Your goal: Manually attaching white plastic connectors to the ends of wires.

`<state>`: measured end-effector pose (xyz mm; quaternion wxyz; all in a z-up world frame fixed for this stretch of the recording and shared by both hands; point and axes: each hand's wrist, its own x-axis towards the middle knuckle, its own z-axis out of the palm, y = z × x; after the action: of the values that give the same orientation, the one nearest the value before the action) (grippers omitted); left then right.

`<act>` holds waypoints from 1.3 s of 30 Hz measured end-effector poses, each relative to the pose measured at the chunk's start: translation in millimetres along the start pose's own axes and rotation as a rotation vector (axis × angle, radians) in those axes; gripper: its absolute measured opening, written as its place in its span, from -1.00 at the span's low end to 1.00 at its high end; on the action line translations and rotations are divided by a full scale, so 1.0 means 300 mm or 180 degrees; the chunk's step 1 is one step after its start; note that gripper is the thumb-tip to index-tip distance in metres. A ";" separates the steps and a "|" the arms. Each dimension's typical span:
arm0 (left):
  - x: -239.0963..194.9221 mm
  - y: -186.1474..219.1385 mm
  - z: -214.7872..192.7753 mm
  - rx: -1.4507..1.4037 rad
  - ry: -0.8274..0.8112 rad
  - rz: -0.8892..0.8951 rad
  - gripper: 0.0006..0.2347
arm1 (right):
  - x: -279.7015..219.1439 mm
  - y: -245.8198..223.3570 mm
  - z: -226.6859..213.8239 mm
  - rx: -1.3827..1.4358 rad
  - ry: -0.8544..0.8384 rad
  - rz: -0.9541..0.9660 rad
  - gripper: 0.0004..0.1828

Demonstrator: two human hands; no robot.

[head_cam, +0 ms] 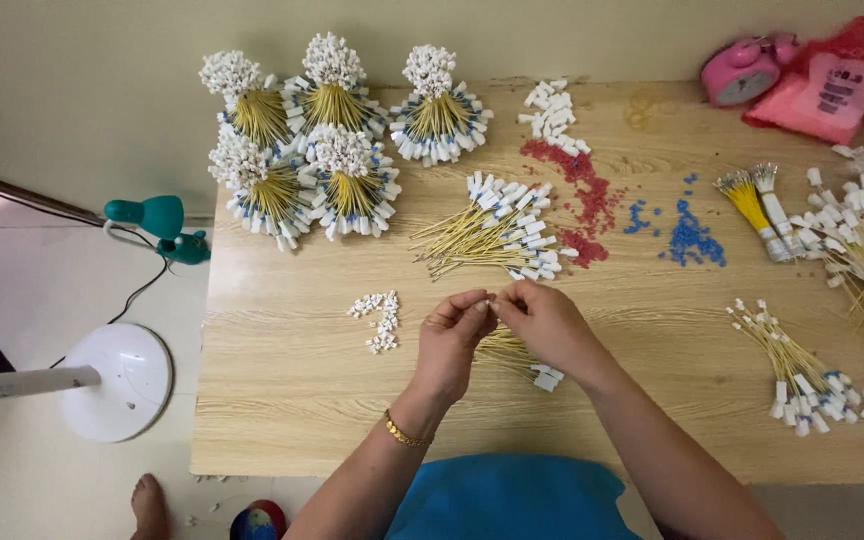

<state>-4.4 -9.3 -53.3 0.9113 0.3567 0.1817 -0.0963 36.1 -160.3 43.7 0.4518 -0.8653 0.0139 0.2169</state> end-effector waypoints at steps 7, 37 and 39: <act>-0.002 -0.013 -0.070 0.2511 0.0269 0.0313 -0.87 | 0.115 0.242 0.084 -0.0196 -0.0420 0.0230 -0.69; -0.057 0.399 0.372 0.4997 -0.0514 0.3324 -0.67 | -0.060 -0.120 -0.282 -0.1871 0.1857 -0.2502 -0.83; -0.046 0.401 0.381 0.4684 -0.0950 0.2591 -0.85 | -0.097 -0.151 -0.285 -0.1798 0.1786 -0.2692 -0.80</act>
<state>49.6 0.4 104.0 0.4255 0.8789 -0.1914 0.0992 50.7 -206.0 132.7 0.2298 -0.9069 -0.2722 -0.2249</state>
